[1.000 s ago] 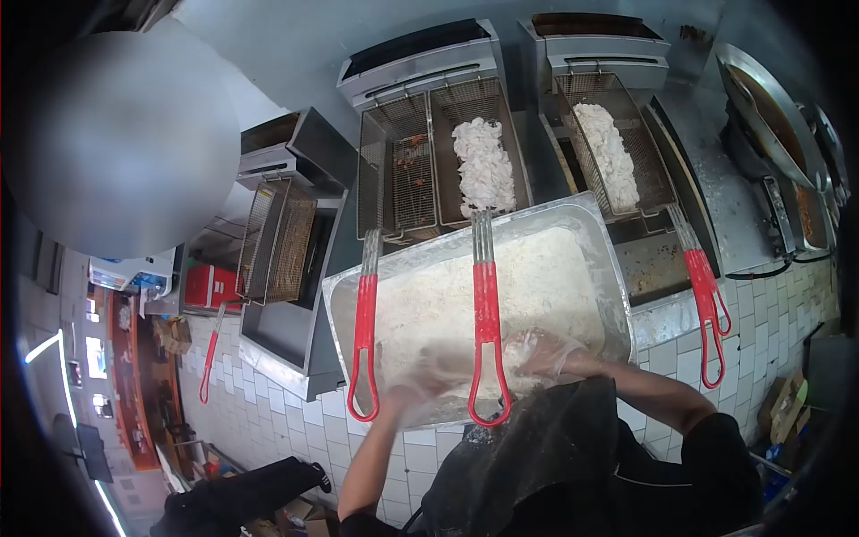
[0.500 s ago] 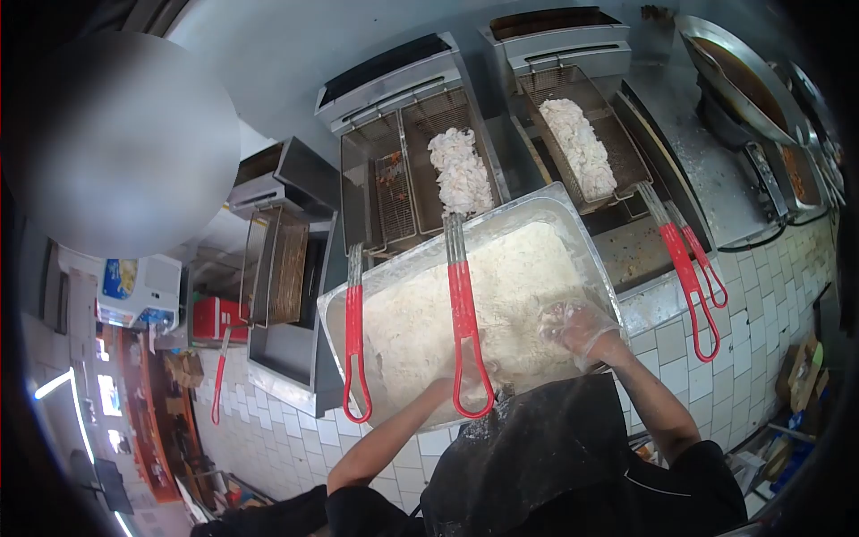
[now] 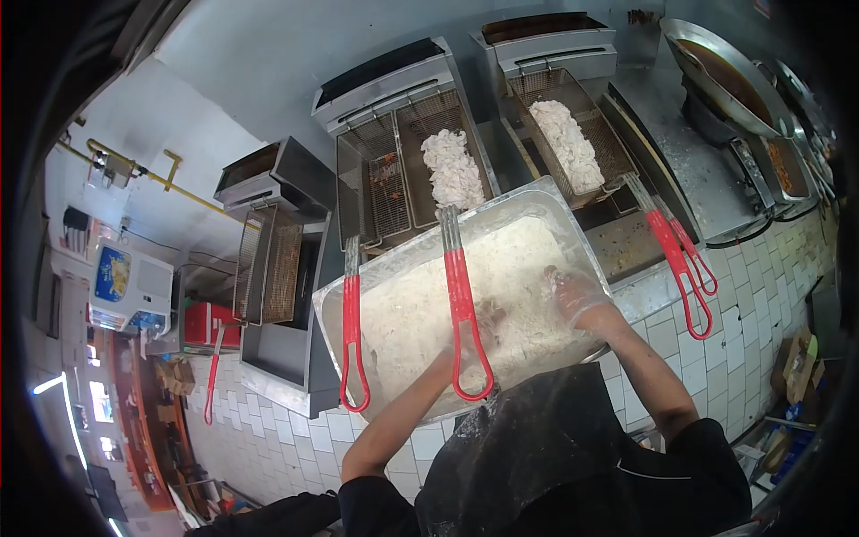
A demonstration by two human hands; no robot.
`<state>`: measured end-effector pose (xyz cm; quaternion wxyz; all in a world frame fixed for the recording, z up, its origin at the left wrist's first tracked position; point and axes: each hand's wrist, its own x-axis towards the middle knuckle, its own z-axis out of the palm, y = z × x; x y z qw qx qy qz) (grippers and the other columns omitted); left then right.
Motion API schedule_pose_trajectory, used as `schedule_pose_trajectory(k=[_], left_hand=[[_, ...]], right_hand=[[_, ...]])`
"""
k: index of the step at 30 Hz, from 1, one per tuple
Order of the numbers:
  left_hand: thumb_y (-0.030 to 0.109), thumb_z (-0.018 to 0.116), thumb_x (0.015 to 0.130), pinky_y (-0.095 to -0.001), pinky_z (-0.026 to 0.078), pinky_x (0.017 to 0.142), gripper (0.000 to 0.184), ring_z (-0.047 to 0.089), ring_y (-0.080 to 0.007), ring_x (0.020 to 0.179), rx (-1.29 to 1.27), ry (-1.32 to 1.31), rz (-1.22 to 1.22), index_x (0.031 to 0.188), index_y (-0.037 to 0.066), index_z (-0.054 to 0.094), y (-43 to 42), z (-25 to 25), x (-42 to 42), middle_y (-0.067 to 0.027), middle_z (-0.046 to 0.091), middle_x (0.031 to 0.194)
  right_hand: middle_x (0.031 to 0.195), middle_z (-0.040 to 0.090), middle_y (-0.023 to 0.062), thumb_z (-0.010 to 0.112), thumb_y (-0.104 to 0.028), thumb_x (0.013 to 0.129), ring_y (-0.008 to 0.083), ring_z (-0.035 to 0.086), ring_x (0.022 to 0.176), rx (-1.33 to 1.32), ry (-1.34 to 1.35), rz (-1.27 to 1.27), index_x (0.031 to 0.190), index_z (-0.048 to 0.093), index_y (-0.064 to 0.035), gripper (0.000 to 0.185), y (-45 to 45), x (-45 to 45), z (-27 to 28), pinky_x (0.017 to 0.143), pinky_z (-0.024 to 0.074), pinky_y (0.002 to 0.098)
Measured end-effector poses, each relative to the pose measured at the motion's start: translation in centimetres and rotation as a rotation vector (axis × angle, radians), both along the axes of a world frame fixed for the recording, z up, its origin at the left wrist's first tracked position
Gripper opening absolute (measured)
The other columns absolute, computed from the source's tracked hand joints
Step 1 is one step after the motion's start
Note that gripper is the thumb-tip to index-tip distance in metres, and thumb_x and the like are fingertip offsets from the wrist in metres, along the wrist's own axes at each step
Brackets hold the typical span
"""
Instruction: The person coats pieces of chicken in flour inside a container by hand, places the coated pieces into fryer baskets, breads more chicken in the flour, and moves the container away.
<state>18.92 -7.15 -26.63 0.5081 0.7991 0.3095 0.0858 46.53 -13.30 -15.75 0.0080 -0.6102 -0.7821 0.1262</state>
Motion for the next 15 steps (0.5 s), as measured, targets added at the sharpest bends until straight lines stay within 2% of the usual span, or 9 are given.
schedule_pose_trajectory(k=[1,3,4,5,7,11,13,14,15], left_hand=[[0.021,0.052,0.090,-0.0340,0.049,0.085,0.052,0.054,-0.0196,0.105,0.061,0.062,-0.029,0.138,0.009,0.034,0.2,0.3,0.0,-0.0133,0.047,0.130],[0.022,0.051,0.091,-0.0299,0.049,0.084,0.052,0.059,-0.0171,0.097,0.190,0.193,-0.089,0.138,0.006,0.034,0.9,1.0,-0.5,-0.0124,0.055,0.123],[0.021,0.049,0.092,-0.0294,0.049,0.084,0.051,0.059,-0.0169,0.097,-0.124,-0.021,0.021,0.138,0.004,0.034,1.4,1.1,-1.5,-0.0118,0.056,0.121],[0.020,0.048,0.093,-0.0289,0.049,0.084,0.049,0.059,-0.0167,0.096,-0.443,-0.232,0.134,0.137,0.003,0.035,1.8,1.3,-2.8,-0.0113,0.057,0.119],[0.020,0.046,0.094,-0.0291,0.048,0.084,0.046,0.059,-0.0175,0.096,-0.677,-0.391,0.288,0.135,0.000,0.036,1.8,1.6,-4.6,-0.0109,0.058,0.115],[0.025,0.045,0.094,-0.0316,0.048,0.085,0.044,0.059,-0.0217,0.096,-0.313,-0.181,0.405,0.130,-0.001,0.042,3.3,3.1,-5.7,-0.0116,0.060,0.108],[0.021,0.047,0.093,-0.0301,0.050,0.079,0.037,0.060,-0.0200,0.091,0.059,0.008,0.404,0.124,0.000,0.047,2.7,4.5,-5.5,-0.0111,0.061,0.102],[0.016,0.049,0.093,-0.0281,0.052,0.074,0.031,0.061,-0.0172,0.086,0.337,0.141,0.372,0.119,0.001,0.052,1.2,5.0,-5.1,-0.0105,0.062,0.098],[0.017,0.049,0.091,-0.0291,0.052,0.074,0.032,0.061,-0.0188,0.085,0.475,0.266,0.328,0.119,0.000,0.052,0.3,4.6,-5.0,-0.0117,0.062,0.097]], right_hand=[[0.088,0.064,0.0186,0.050,-0.014,0.080,0.0321,0.062,0.082,-0.050,0.017,0.006,0.102,0.060,-0.0014,0.027,0.0,0.4,0.1,0.074,0.0475,0.0411],[0.088,0.064,0.0183,0.050,-0.014,0.081,0.0313,0.063,0.083,-0.026,-0.150,0.184,0.101,0.061,-0.0022,0.026,-0.2,0.9,0.5,0.074,0.0477,0.0413],[0.087,0.065,0.0182,0.050,-0.014,0.081,0.0310,0.064,0.083,-0.014,-0.230,0.270,0.101,0.062,-0.0026,0.026,-0.3,1.0,0.9,0.074,0.0478,0.0413],[0.087,0.065,0.0181,0.050,-0.015,0.081,0.0307,0.064,0.083,-0.037,-0.164,0.233,0.100,0.063,-0.0032,0.025,-0.4,0.9,1.3,0.074,0.0480,0.0413],[0.086,0.065,0.0179,0.051,-0.016,0.081,0.0302,0.064,0.083,-0.093,-0.033,0.163,0.097,0.065,-0.0043,0.024,-0.5,0.3,2.5,0.073,0.0484,0.0413],[0.096,0.066,0.0200,0.052,-0.010,0.078,0.0302,0.065,0.089,-0.245,-0.084,0.208,0.087,0.067,0.0022,0.022,0.0,-0.7,2.7,0.079,0.0503,0.0385],[0.094,0.066,0.0211,0.052,-0.009,0.077,0.0311,0.065,0.088,-0.357,-0.130,0.225,0.088,0.067,0.0027,0.022,0.0,-1.6,3.4,0.076,0.0508,0.0375],[0.093,0.066,0.0210,0.053,-0.008,0.076,0.0317,0.065,0.086,-0.343,-0.180,0.323,0.086,0.067,0.0030,0.021,-0.3,-1.8,3.0,0.074,0.0509,0.0378],[0.091,0.065,0.0208,0.053,-0.007,0.075,0.0323,0.065,0.085,-0.331,-0.232,0.420,0.085,0.066,0.0033,0.020,-0.9,-2.0,2.3,0.073,0.0510,0.0381]])
